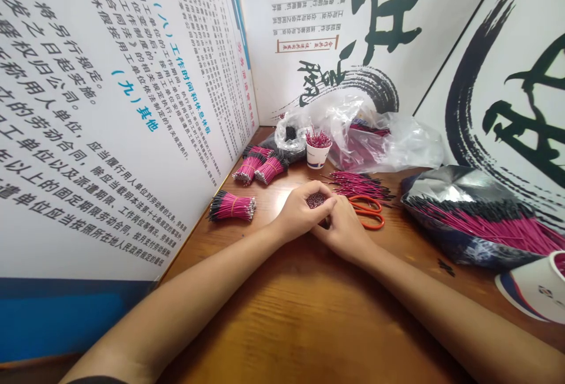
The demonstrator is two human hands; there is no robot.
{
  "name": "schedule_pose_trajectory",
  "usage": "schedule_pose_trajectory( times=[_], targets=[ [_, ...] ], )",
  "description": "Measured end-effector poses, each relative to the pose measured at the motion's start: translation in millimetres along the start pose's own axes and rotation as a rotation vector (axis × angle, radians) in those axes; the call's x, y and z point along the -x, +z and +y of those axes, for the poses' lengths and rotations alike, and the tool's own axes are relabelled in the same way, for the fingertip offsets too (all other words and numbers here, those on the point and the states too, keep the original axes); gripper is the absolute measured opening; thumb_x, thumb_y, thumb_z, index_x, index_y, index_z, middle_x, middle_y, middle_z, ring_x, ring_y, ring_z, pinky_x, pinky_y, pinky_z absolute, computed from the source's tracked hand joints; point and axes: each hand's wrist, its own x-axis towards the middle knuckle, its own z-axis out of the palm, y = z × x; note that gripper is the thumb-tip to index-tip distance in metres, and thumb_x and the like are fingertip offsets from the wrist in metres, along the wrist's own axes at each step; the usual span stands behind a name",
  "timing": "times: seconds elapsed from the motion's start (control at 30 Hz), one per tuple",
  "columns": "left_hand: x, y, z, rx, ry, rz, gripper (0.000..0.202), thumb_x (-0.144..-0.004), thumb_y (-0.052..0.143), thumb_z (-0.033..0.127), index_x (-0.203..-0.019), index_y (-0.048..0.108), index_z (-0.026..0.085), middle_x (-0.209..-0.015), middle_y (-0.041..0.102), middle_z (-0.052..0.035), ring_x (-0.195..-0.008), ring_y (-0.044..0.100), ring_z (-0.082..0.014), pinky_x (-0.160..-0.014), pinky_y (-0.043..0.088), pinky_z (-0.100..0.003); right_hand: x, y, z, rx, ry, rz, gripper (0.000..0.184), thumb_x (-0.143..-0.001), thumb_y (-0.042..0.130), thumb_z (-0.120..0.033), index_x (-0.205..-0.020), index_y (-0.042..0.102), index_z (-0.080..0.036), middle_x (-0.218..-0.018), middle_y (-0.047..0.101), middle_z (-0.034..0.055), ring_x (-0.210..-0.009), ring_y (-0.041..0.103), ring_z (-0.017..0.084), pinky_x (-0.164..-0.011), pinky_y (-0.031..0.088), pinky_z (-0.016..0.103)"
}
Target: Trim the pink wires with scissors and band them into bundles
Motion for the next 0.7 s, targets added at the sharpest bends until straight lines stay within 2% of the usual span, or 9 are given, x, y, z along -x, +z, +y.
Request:
schedule_pose_trajectory(
  times=[0.17,0.3,0.43,0.53,0.63,0.7],
  targets=[
    [0.6,4.8,2.8,0.132,-0.023,0.001,0.016,-0.086,0.056,0.029,-0.079,0.059,0.015,-0.079,0.063,-0.0021,-0.077,0.059,-0.0137,-0.078,0.049,-0.026,-1.1,-0.5,-0.1,-0.126,-0.028,0.050,0.036,-0.084,0.062,-0.039,-0.112,0.056,-0.018,-0.110,0.065,0.0122,-0.101,0.058,0.030,-0.089,0.045,0.046],
    [3.0,3.9,2.9,0.177,-0.097,0.013,0.023,-0.085,0.053,0.037,-0.097,0.051,0.018,-0.091,0.061,-0.0031,-0.084,0.060,-0.0146,-0.079,0.051,-0.027,-0.9,-1.0,-1.0,-0.226,-0.033,0.131,0.049,-0.081,0.066,-0.038,-0.124,0.048,-0.020,-0.118,0.059,0.0127,-0.108,0.056,0.029,-0.092,0.046,0.045],
    [6.2,3.0,1.8,0.226,-0.194,0.001,0.028,-0.093,0.032,0.042,-0.110,0.038,0.021,-0.105,0.060,-0.0069,-0.091,0.062,-0.0171,-0.081,0.053,-0.032,-0.7,-3.8,-4.1,-0.284,-0.019,0.230,0.057,-0.079,0.069,-0.037,-0.128,0.044,-0.022,-0.120,0.054,0.0120,-0.105,0.055,0.026,-0.090,0.047,0.042],
    [4.1,1.0,0.9,0.321,-0.268,-0.009,0.030,-0.096,0.021,0.041,-0.113,0.036,0.021,-0.105,0.062,-0.0076,-0.089,0.064,-0.0176,-0.081,0.054,-0.034,-1.0,-6.6,-6.7,-0.263,-0.043,0.250,0.047,-0.079,0.068,-0.036,-0.121,0.050,-0.023,-0.116,0.054,0.0106,-0.105,0.054,0.027,-0.089,0.047,0.043],
    [-1.4,-3.2,0.0,0.429,-0.333,-0.052,0.035,-0.098,0.018,0.041,-0.109,0.044,0.020,-0.101,0.065,-0.0081,-0.093,0.065,-0.0182,-0.084,0.053,-0.035,-1.2,-8.7,-8.9,-0.216,-0.065,0.234,0.034,-0.080,0.067,-0.035,-0.111,0.058,-0.024,-0.106,0.054,0.0091,-0.103,0.054,0.027,-0.088,0.047,0.044],
    [-5.3,-7.0,-1.6,0.465,-0.356,-0.116,0.041,-0.098,0.019,0.043,-0.106,0.051,0.019,-0.101,0.067,-0.0087,-0.096,0.065,-0.0192,-0.088,0.052,-0.036,-1.3,-8.9,-9.2,-0.199,-0.072,0.206,0.033,-0.081,0.068,-0.035,-0.111,0.059,-0.024,-0.102,0.056,0.0085,-0.099,0.055,0.027,-0.087,0.047,0.043]
  ],
)
